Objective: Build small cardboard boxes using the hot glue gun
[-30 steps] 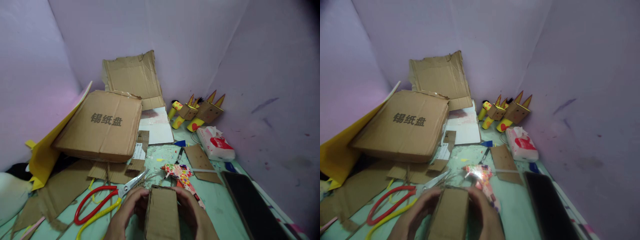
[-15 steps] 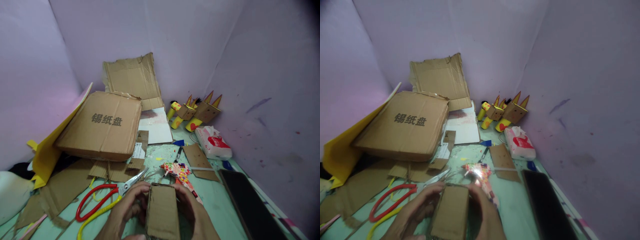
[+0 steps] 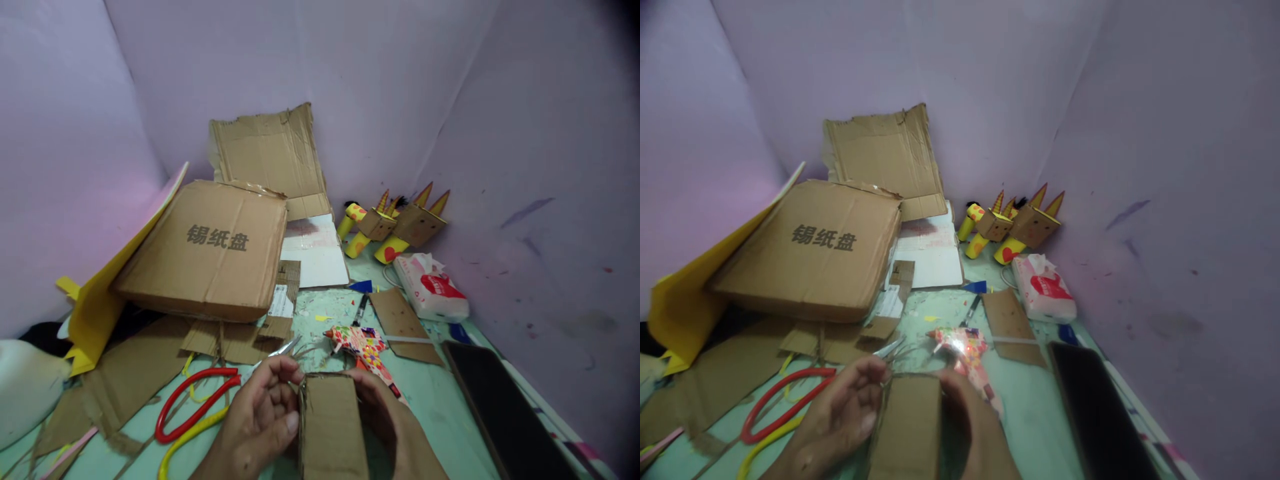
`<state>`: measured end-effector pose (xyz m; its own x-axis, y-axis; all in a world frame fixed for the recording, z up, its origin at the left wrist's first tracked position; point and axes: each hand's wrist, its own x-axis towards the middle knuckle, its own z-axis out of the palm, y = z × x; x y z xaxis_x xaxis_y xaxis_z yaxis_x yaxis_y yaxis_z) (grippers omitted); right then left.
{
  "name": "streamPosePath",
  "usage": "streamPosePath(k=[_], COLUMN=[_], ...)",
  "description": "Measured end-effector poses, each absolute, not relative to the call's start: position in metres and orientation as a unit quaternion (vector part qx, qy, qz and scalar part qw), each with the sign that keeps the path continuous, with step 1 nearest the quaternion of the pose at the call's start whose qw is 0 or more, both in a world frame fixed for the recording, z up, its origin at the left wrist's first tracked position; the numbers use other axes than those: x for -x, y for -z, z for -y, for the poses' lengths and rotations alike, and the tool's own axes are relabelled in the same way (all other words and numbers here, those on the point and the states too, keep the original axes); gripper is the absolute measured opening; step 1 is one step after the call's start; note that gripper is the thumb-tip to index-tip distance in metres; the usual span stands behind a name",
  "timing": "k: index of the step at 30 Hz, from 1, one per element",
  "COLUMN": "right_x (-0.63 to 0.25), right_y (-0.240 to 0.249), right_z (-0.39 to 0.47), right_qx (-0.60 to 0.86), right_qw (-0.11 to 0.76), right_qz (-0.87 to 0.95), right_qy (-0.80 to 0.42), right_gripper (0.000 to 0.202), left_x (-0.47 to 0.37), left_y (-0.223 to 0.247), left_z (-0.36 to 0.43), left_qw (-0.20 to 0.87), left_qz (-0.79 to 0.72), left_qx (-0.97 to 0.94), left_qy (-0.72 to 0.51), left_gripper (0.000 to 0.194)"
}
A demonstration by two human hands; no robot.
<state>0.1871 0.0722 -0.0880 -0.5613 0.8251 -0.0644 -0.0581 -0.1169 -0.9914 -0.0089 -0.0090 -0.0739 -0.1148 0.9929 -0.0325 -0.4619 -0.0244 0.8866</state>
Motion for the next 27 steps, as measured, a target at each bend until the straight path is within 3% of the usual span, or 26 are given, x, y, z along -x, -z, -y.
streamPosePath(k=[3,6,8,15,21,27], right_x=[-0.188,-0.189,-0.189,-0.186,-0.185,-0.183], right_y=[0.081,0.068,0.061,0.051,0.041,0.036], right_z=[-0.069,-0.065,-0.064,-0.063,-0.061,-0.06], right_qx=[0.326,0.32,0.321,0.285,0.28,0.264], right_qw=[0.332,0.324,0.319,0.31,0.307,0.306], right_qz=[0.584,0.598,0.606,0.629,0.655,0.666], right_qy=[-0.665,-0.66,-0.655,-0.653,-0.631,-0.627], right_gripper=[0.072,0.079,0.078,0.084,0.088,0.081], left_x=[0.013,0.01,0.006,0.002,0.005,0.01], left_y=[0.075,0.056,0.042,0.033,0.034,0.041], left_z=[0.008,0.009,0.008,-0.003,-0.004,-0.008], left_qw=[0.563,0.49,0.485,0.572,0.578,0.607], left_qz=[-0.421,-0.497,-0.54,-0.489,-0.471,-0.437], left_qx=[-0.367,-0.406,-0.392,-0.311,-0.344,-0.375], left_qy=[-0.609,-0.59,-0.565,-0.58,-0.571,-0.547], left_gripper=[0.054,0.037,0.035,0.037,0.041,0.038])
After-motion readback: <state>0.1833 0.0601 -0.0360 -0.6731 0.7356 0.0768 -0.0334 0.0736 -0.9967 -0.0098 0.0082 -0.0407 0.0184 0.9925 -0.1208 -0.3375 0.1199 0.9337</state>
